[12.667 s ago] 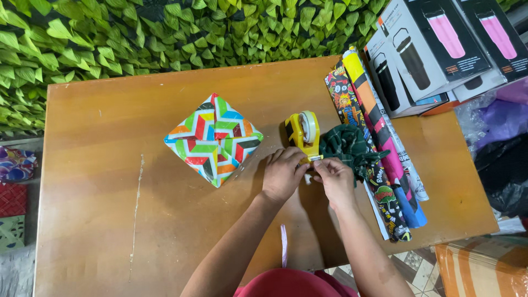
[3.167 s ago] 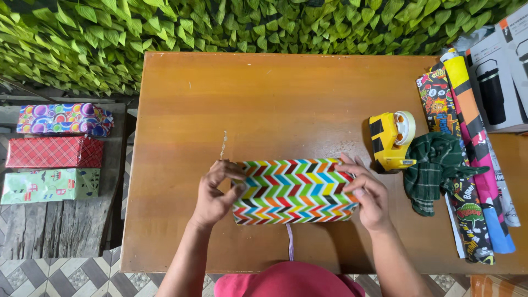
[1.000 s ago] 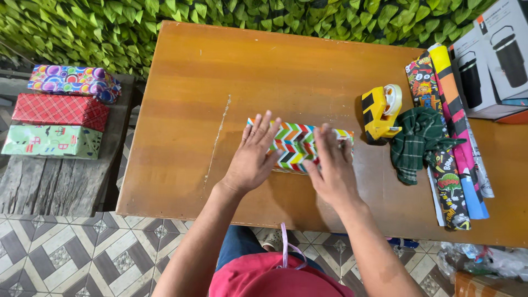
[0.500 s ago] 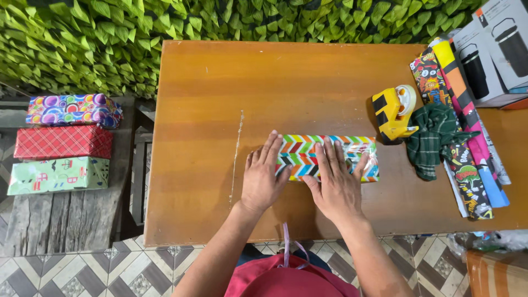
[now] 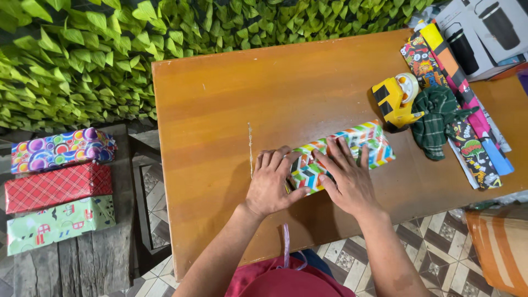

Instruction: The person finishes wrapping a small gift box with colorful chevron-patterned paper, securing it with tape and polishing it with a cloth. They then place the wrapped gift on a stack of other gifts and prepare a new sheet of striped wrapping paper by wiping it with the cloth.

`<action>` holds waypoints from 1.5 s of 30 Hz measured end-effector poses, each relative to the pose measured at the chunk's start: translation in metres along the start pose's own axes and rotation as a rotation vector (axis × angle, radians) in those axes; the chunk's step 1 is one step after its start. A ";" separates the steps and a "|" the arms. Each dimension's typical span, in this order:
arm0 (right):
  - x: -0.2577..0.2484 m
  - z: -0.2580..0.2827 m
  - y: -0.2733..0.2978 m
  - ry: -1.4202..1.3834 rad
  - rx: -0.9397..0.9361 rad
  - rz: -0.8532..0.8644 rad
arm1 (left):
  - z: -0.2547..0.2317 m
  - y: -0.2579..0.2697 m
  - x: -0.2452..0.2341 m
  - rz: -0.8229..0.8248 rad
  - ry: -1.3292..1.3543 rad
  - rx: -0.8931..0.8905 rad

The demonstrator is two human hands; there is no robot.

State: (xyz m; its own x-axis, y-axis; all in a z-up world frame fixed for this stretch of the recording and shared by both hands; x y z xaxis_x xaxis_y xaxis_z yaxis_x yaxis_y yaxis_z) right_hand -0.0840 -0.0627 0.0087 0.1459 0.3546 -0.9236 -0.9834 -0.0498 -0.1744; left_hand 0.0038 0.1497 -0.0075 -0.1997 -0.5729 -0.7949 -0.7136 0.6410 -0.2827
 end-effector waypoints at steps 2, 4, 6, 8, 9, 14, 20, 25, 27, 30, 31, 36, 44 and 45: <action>-0.005 -0.012 -0.002 -0.171 -0.070 -0.015 | 0.009 0.007 0.003 -0.030 0.217 -0.045; -0.007 -0.025 -0.001 -0.202 -0.079 -0.134 | 0.017 0.011 0.008 -0.061 0.409 -0.145; -0.005 -0.038 0.003 -0.087 -0.027 -0.353 | 0.022 0.011 0.013 0.075 0.538 -0.225; 0.008 -0.048 0.013 -0.450 0.220 -0.470 | 0.023 0.007 0.013 0.103 0.514 -0.239; 0.016 -0.053 0.018 -0.633 0.346 -0.525 | 0.019 0.002 0.013 0.062 0.426 -0.213; 0.035 -0.090 0.050 -1.130 0.360 -0.420 | -0.016 -0.036 0.021 0.194 0.283 -0.227; -0.008 -0.183 0.068 -0.414 0.576 -0.494 | -0.053 -0.073 0.033 0.317 0.270 -0.463; -0.042 -0.257 0.051 0.020 0.361 -0.380 | -0.101 -0.102 0.042 0.104 -0.231 -0.389; -0.043 -0.279 0.040 0.098 0.379 -0.201 | -0.130 -0.114 0.054 0.278 -0.390 -0.473; -0.041 -0.297 0.029 0.202 0.526 0.034 | -0.148 -0.128 0.055 0.402 -0.435 -0.577; -0.042 -0.299 0.027 0.167 0.524 -0.015 | -0.149 -0.128 0.053 0.420 -0.416 -0.605; -0.071 -0.282 0.047 -0.676 0.448 -0.721 | -0.114 -0.103 0.043 0.115 0.432 -0.556; -0.065 -0.120 0.046 -0.551 -0.562 -0.056 | -0.088 -0.079 0.097 0.080 0.633 -0.510; -0.065 -0.119 0.038 -0.532 -0.553 -0.062 | -0.086 -0.076 0.100 0.091 0.736 -0.471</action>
State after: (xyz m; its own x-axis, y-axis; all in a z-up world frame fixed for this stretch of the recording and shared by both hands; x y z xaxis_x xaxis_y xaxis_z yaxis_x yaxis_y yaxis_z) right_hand -0.1182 -0.1992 0.0214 -0.0104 0.7665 -0.6422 -0.7580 -0.4249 -0.4949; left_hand -0.0198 0.0000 -0.0199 -0.5356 -0.8182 -0.2092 -0.8444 0.5156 0.1452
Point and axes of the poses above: each hand's wrist, its own y-axis away from the middle knuckle, its own x-axis out of the palm, z = x × y, the point moved 1 cm from there along -y, towards the middle knuckle, and after that the axes turned 14 degrees about -y, right-handed, at the moved point
